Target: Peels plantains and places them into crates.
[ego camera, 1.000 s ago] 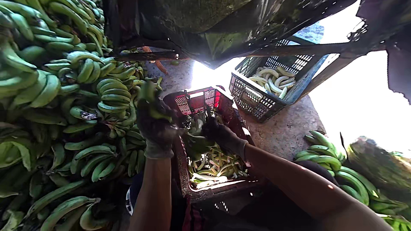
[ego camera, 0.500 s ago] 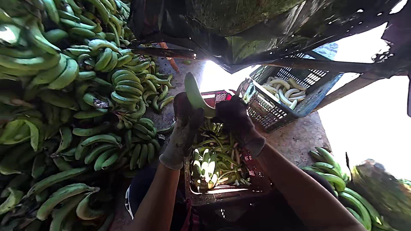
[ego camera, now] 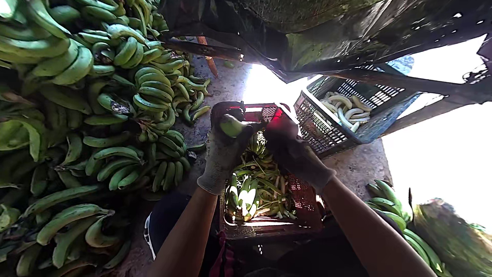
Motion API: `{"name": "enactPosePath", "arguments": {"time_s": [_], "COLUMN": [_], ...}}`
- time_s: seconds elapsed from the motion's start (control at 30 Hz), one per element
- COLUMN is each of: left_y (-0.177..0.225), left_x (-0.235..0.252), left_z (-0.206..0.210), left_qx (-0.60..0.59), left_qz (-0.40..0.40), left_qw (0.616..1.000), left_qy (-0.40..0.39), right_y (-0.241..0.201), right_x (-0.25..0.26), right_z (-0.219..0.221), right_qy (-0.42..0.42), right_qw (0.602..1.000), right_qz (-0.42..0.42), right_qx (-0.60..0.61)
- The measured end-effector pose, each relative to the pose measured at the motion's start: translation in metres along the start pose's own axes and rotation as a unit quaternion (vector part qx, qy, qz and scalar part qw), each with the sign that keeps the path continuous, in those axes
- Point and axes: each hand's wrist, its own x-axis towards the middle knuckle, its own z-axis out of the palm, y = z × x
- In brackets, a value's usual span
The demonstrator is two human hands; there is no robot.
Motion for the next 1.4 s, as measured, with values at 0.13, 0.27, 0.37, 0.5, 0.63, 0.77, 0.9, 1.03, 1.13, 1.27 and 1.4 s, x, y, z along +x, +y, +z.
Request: {"name": "enactPosePath", "arguments": {"time_s": [0.13, 0.27, 0.37, 0.5, 0.63, 0.77, 0.9, 1.03, 1.13, 1.27, 1.4], "left_y": [0.009, 0.003, 0.000, 0.002, 0.006, 0.007, 0.001, 0.003, 0.007, 0.001, -0.010], "left_x": [0.004, 0.010, 0.013, -0.001, -0.009, -0.005, 0.002, -0.009, -0.016, -0.008, 0.001], "left_z": [-0.015, -0.024, -0.021, -0.012, -0.001, 0.000, -0.010, -0.004, -0.001, 0.000, -0.001], "left_qx": [-0.117, -0.078, -0.069, -0.016, -0.043, -0.143, -0.124, -0.074, -0.032, -0.052, -0.077], "left_qz": [-0.027, -0.117, -0.124, -0.134, -0.112, -0.182, -0.162, -0.153, -0.116, -0.149, -0.144], "left_qw": [0.987, 0.984, 0.985, 0.989, 0.983, 0.954, 0.975, 0.984, 0.979, 0.976, 0.986], "left_qy": [-0.103, -0.108, -0.094, -0.066, -0.139, -0.190, -0.089, -0.057, -0.163, -0.150, 0.046], "right_y": [0.020, 0.023, 0.027, 0.023, 0.023, 0.039, 0.026, 0.025, 0.031, 0.039, 0.026], "right_x": [0.014, 0.006, -0.003, -0.005, 0.016, 0.031, 0.001, 0.005, 0.026, 0.028, 0.004], "right_z": [0.004, -0.009, -0.007, 0.000, -0.016, -0.041, -0.022, -0.013, -0.037, -0.046, -0.003], "right_qy": [-0.156, -0.040, 0.015, 0.066, 0.165, 0.170, 0.056, 0.035, 0.142, 0.155, 0.108], "right_qw": [0.982, 0.995, 0.976, 0.946, 0.949, 0.970, 0.966, 0.960, 0.952, 0.957, 0.934], "right_qz": [0.110, -0.068, -0.212, -0.284, -0.214, -0.154, -0.238, -0.260, -0.233, -0.192, -0.301], "right_qx": [0.002, 0.058, -0.041, -0.141, -0.162, -0.084, -0.084, -0.101, -0.139, -0.150, -0.158]}}
